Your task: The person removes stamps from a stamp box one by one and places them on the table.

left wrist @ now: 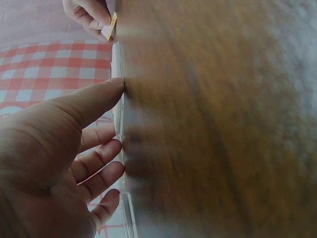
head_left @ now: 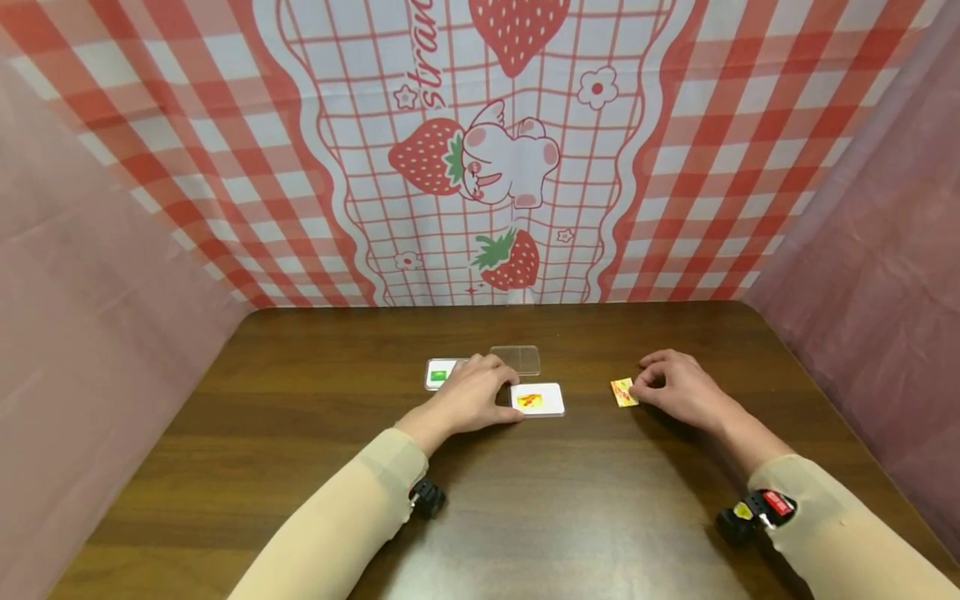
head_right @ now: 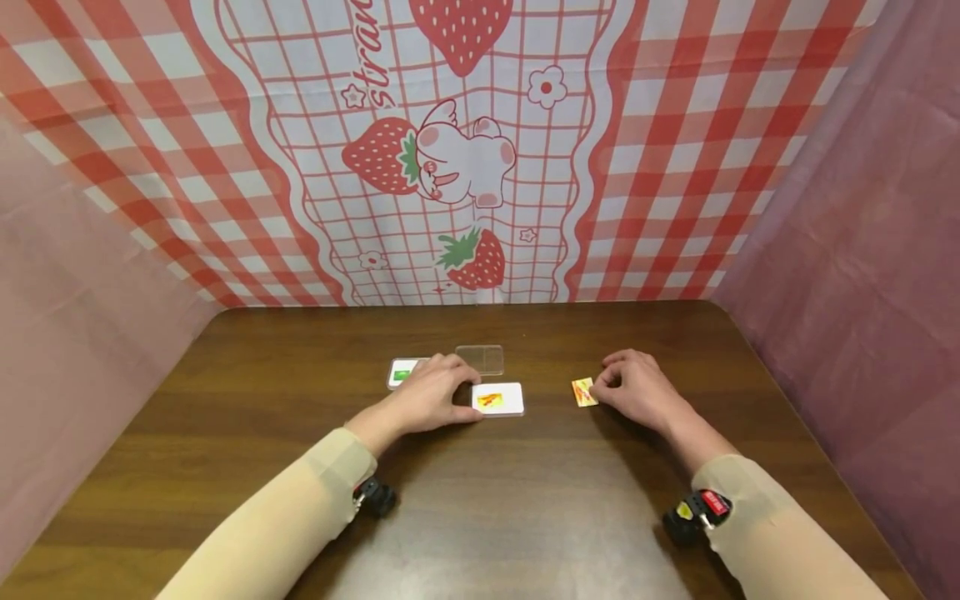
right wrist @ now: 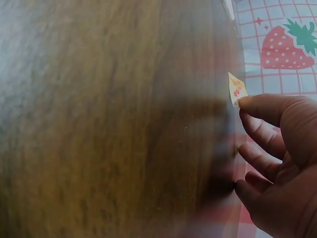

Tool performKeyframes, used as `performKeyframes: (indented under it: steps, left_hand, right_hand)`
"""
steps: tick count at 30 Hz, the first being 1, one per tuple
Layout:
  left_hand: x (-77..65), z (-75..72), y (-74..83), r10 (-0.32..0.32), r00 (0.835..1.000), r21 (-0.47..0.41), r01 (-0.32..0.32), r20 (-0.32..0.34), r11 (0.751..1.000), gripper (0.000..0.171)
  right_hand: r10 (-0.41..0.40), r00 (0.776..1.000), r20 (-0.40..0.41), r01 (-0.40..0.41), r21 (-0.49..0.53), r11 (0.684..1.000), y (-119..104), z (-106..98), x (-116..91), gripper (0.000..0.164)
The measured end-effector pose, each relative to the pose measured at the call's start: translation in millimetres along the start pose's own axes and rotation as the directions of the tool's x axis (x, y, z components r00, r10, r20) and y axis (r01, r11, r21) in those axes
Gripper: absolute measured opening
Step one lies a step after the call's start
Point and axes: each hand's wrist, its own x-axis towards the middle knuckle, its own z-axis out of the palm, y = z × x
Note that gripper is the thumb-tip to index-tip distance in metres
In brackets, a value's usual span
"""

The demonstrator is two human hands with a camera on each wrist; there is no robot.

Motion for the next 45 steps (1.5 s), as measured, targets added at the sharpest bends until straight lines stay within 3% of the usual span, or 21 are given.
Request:
performKeyframes:
  steps: [15, 45]
  left_hand:
    - [-2.8, -0.6, -1.5, 0.002, 1.000, -0.001, -0.002, 0.005, 1.000, 0.056]
    - [0.4, -0.9, -2.7, 0.008, 1.000, 0.011, -0.008, 0.003, 1.000, 0.057]
  right_hand:
    - [0.002, 1.000, -0.013, -0.003, -0.066, 0.998, 1.5, 4.5, -2.9, 0.010]
    - [0.034, 0.999, -0.010, -0.035, -0.071, 0.997, -0.6, 1.6, -2.9, 0.012]
